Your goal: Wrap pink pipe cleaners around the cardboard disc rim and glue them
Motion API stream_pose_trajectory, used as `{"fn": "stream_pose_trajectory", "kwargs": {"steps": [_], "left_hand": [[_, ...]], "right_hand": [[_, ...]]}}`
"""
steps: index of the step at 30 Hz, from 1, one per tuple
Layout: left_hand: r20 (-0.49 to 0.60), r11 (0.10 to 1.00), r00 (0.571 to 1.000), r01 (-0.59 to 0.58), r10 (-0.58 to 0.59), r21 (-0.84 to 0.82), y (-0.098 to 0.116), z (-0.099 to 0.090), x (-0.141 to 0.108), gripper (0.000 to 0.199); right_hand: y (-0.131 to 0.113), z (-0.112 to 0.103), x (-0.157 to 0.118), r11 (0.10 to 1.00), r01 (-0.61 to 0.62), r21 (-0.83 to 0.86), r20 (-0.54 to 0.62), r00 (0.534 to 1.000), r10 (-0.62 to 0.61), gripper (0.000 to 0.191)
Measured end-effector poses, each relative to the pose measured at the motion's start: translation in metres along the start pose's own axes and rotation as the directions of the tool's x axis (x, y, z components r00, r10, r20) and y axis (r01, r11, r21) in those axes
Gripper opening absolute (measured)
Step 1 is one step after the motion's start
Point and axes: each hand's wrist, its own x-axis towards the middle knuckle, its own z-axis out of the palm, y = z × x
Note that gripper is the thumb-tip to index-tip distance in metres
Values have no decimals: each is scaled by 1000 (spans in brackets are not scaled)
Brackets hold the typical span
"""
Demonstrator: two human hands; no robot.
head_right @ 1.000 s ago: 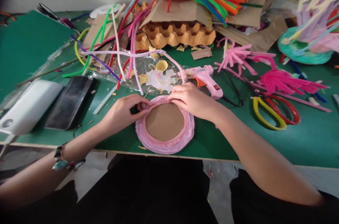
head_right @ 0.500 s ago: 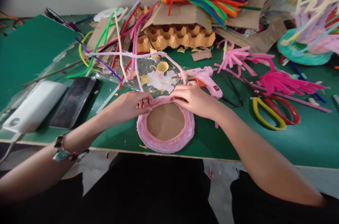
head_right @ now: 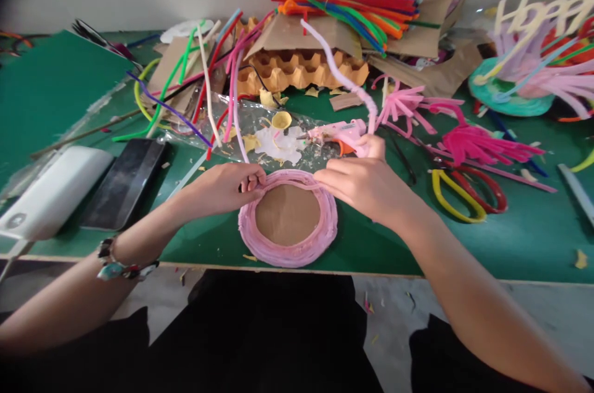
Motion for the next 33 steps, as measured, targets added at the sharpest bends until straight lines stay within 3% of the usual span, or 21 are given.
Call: {"fn": "stream_pose_trajectory", "kwargs": {"steps": [5, 10, 14, 19, 23, 26, 29, 33], "left_hand": [[-11, 1000, 1000, -12, 13, 19, 0, 1, -2, 12], [-66, 999, 997, -36, 38, 32, 1, 4, -3, 12], [-45, 998, 999, -27, 24, -63, 4, 8, -7, 13], [-72, 991, 997, -21, 11, -130, 4, 10, -13, 16], [-128, 990, 982, -141, 137, -29, 0, 6, -7, 14], [-158, 949, 936, -313, 314, 31, 1, 0, 4, 17], [-41, 896, 895, -443, 444, 37, 7, -4, 16, 20], [49, 875, 879, -477, 474, 89, 15, -4, 31, 22]], "right_hand": [[-7, 4, -6, 993, 95, 64, 19, 995, -97, 28], [-10, 12, -8, 991, -25, 128, 28, 999, 21, 29], [-11, 16, -10, 981, -96, 171, 15, 995, 95, 29], [-17, 13, -11, 990, -114, 83, 16, 993, 113, 30], [-23, 9, -10, 993, -115, 16, -10, 993, 115, 30], [-26, 9, -9, 992, -116, 38, -40, 992, 118, 28], [-27, 10, -6, 983, -160, 84, -47, 985, 165, 27], [-30, 10, -1, 971, -211, 112, -66, 973, 220, 25]]}}
